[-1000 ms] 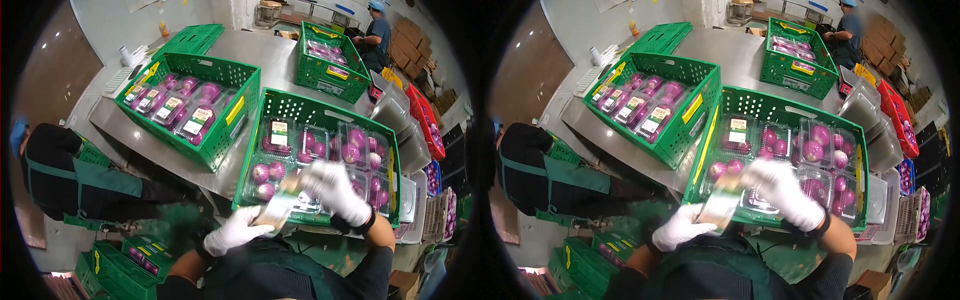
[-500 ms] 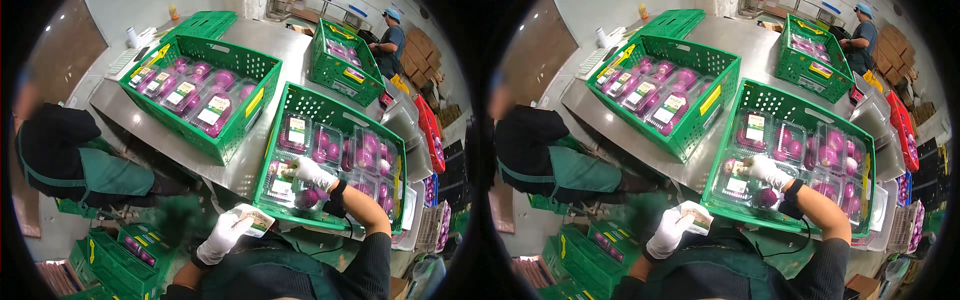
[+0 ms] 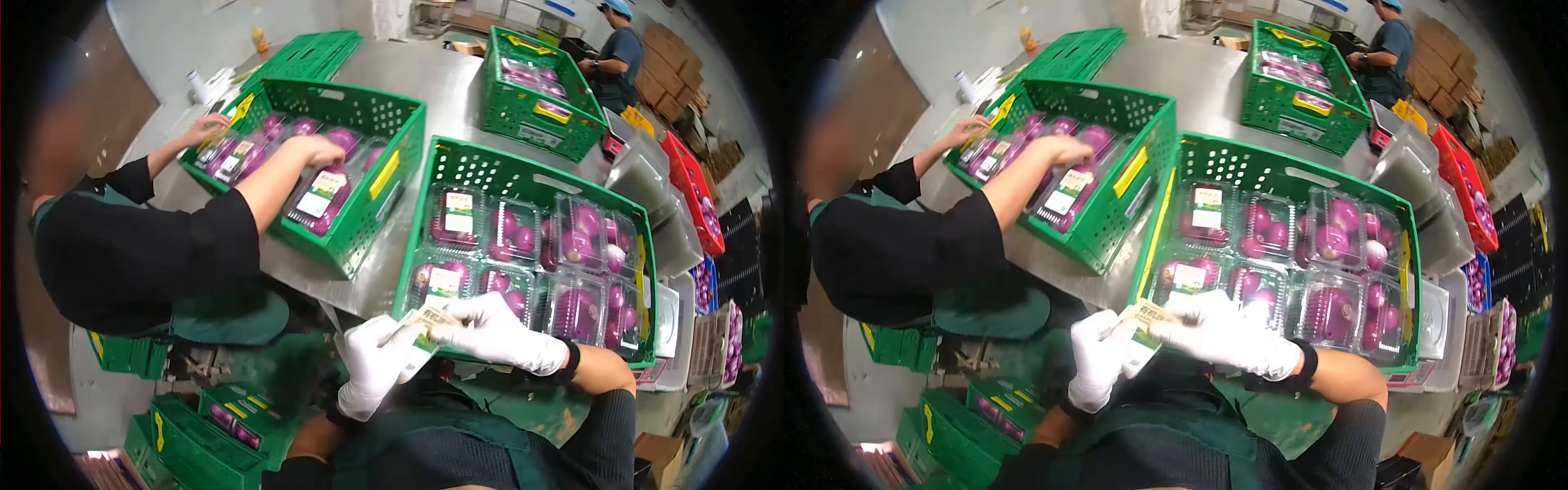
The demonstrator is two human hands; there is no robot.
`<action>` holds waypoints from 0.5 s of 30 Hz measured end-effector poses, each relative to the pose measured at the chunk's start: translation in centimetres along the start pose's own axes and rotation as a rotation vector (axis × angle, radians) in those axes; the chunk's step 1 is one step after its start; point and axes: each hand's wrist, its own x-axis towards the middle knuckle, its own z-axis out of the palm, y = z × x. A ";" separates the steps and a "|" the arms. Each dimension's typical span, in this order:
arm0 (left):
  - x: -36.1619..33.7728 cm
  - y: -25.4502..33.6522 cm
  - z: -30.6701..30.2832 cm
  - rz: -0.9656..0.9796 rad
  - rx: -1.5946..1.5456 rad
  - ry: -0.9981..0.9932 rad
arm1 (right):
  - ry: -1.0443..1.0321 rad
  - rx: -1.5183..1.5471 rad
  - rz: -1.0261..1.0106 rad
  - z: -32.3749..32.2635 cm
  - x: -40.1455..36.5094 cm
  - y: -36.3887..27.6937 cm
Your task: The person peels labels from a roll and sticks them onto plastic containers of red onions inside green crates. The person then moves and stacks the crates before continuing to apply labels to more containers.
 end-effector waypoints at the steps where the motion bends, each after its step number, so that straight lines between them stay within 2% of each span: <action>1: -0.3 -0.6 0.5 0.040 -0.006 0.005 | 0.109 -0.013 0.023 -0.5 -0.3 0.1; 2: -0.8 -3.2 -0.4 0.063 0.173 -0.152 | 0.235 0.134 0.135 -1.3 -0.6 -0.5; 3: -0.3 -1.8 -0.7 0.112 0.164 -0.207 | 0.301 0.265 0.066 -1.9 -0.8 0.4; 5: 0.5 2.6 -0.9 0.197 0.157 -0.335 | 0.273 -0.001 -0.041 -2.8 -1.9 0.9; 6: 0.7 4.5 -0.3 0.245 -0.017 -0.263 | 0.180 -0.078 -0.182 -2.6 -2.2 0.6; 7: 0.8 5.0 0.9 0.201 0.025 -0.330 | 0.085 -0.159 -0.326 -2.6 -2.4 -0.2; 8: 0.9 5.5 2.0 0.160 0.070 -0.398 | -0.004 -0.303 -0.272 -3.9 -2.5 -2.0; 9: 0.8 4.7 2.8 -0.068 0.035 -0.518 | 0.164 -0.194 -0.344 -5.6 -1.7 -1.6; 10: 0.9 2.4 2.7 -0.262 0.327 -0.540 | 0.321 -0.184 -0.219 -8.7 -0.7 -1.1; 11: 0.5 -0.2 2.5 -0.455 -0.024 -0.554 | 0.426 -0.092 -0.174 -12.3 0.5 0.5; 12: -0.2 -0.1 2.3 -0.331 -0.035 -0.509 | 0.460 -0.108 0.014 -15.1 0.8 0.6; 13: -0.5 0.3 2.1 -0.305 -0.078 -0.483 | 0.465 -0.113 0.009 -18.1 1.9 4.9; 14: -0.8 0.7 1.9 -0.279 -0.120 -0.458 | 0.476 -0.190 0.170 -19.4 1.9 6.5; 15: -0.7 1.0 1.8 -0.333 -0.193 -0.447 | 0.392 -0.412 0.326 -20.6 2.4 7.9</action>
